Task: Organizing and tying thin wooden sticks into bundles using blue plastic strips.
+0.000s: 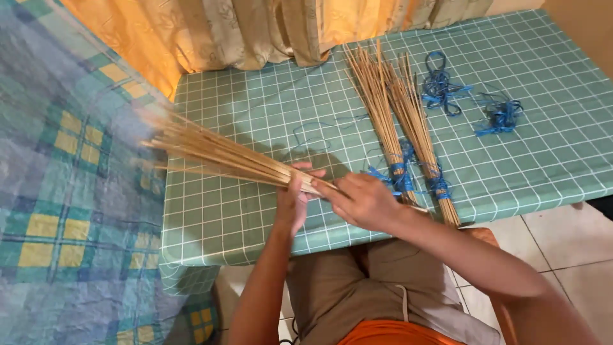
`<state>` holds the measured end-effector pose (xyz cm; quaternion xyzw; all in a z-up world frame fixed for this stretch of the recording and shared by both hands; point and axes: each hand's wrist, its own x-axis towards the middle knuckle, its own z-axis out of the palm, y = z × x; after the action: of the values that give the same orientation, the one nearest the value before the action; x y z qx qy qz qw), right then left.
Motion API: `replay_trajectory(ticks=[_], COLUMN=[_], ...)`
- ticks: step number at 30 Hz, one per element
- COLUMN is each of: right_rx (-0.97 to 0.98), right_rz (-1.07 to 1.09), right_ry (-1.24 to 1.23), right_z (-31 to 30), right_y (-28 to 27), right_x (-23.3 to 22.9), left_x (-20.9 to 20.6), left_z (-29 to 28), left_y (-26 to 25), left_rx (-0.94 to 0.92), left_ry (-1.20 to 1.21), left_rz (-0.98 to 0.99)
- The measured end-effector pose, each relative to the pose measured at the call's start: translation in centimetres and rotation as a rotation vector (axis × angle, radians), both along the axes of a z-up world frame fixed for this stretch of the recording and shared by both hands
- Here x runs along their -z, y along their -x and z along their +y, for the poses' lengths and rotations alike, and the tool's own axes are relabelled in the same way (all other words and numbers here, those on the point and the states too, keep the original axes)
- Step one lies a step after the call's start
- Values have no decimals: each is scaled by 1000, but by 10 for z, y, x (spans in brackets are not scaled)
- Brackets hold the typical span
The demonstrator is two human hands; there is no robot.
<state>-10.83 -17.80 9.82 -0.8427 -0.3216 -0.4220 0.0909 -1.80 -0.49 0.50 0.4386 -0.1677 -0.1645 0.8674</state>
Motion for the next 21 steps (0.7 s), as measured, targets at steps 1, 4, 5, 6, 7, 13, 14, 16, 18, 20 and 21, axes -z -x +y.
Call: replay_trajectory(ticks=[1, 4, 5, 6, 7, 13, 14, 16, 18, 20, 21], right_rx=[-4, -122, -87, -48, -56, 578, 588, 594, 529, 541, 556], right_rz=[2, 378, 470, 557, 560, 904, 873, 844, 570, 631, 689], right_ry=[2, -106, -215, -324, -320, -148, -148, -145, -170, -122, -75], right_z=[-1, -4, -7, -10, -18, -42, -42, -46, -53, -55, -57], right_y=[-4, -21, -29, -38, -53, -120, -128, -143, -156, -155, -154], right_x=[-1, -15, -26, -37, -31, 11, 24, 55, 89, 83, 80], left_x=[5, 15, 15, 14, 10, -18, -25, -29, -22, -14, -9], left_z=[-2, 0, 4, 7, 7, 9, 10, 10, 10, 10, 10], left_y=[-4, -12, -15, -19, -19, -10, -8, -10, -16, -21, -22], left_rx=[-4, -325, -336, -344, -353, -448, -448, -451, -463, -477, -487], left_ry=[2, -52, -41, -28, -26, -85, -97, -108, -90, -62, -34], left_rz=[2, 163, 188, 209, 211, 216, 196, 178, 206, 239, 269])
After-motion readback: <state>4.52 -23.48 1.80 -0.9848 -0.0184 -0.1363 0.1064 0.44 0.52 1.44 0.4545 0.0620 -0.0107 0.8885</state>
